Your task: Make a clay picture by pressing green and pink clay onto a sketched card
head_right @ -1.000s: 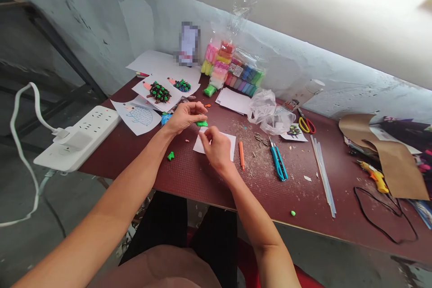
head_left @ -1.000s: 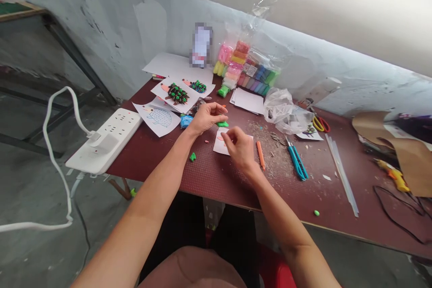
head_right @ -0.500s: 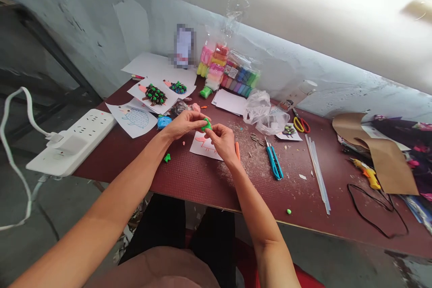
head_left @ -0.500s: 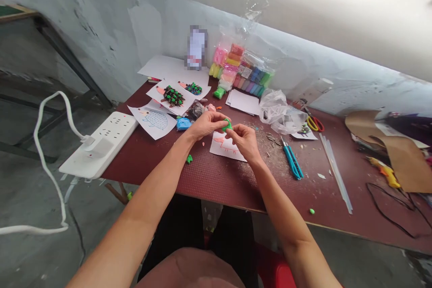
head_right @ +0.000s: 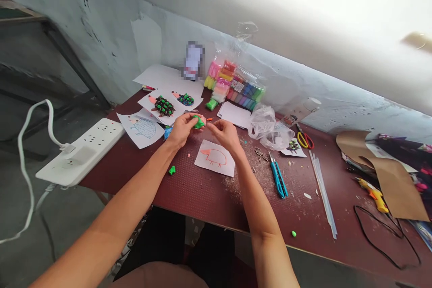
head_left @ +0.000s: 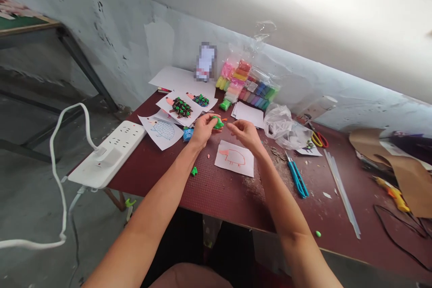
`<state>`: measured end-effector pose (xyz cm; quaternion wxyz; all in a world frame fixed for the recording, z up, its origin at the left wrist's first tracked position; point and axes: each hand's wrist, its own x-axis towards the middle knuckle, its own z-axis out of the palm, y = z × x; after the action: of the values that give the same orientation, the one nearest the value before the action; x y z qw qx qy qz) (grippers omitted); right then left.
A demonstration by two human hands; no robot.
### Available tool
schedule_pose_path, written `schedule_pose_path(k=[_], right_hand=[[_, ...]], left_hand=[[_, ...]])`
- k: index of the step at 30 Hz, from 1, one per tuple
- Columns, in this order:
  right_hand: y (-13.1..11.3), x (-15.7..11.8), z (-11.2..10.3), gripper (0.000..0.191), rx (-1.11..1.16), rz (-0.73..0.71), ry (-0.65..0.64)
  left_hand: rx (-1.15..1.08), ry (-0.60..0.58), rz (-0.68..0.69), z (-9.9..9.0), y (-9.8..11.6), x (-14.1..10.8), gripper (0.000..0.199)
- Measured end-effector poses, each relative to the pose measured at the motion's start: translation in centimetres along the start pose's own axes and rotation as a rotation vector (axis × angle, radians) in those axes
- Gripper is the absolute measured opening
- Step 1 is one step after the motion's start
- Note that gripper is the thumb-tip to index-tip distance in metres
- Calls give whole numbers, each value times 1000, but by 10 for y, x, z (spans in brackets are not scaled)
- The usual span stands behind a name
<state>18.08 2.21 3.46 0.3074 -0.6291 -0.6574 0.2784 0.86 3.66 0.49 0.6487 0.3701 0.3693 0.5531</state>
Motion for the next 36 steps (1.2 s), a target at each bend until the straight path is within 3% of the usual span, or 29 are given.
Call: schedule_pose_path(k=[2, 9, 15, 22, 25, 29, 33, 36], right_hand=[[0, 13, 0, 38, -73, -11, 59], [1, 48, 19, 25, -366, -16, 59], [3, 83, 34, 52, -613, 35, 62], [-4, 112, 43, 46, -766, 11, 38], [-7, 105, 39, 44, -754, 0, 56], [-6, 72, 28, 45, -753, -1, 13], [-10, 39, 28, 41, -678, -167, 102], [-16, 27, 40, 27, -579, -218, -52]], left_hand=[[-39, 62, -21, -4, 4, 2, 15], [-239, -10, -77, -11, 13, 2, 13], [-262, 31, -122, -25, 20, 9, 21], [-146, 109, -7, -26, 21, 9, 23], [-179, 168, 54, -24, 24, 7, 21], [-192, 191, 46, -25, 26, 6, 27], [-178, 176, 38, -26, 25, 6, 9], [-190, 150, 60, -23, 25, 3, 7]])
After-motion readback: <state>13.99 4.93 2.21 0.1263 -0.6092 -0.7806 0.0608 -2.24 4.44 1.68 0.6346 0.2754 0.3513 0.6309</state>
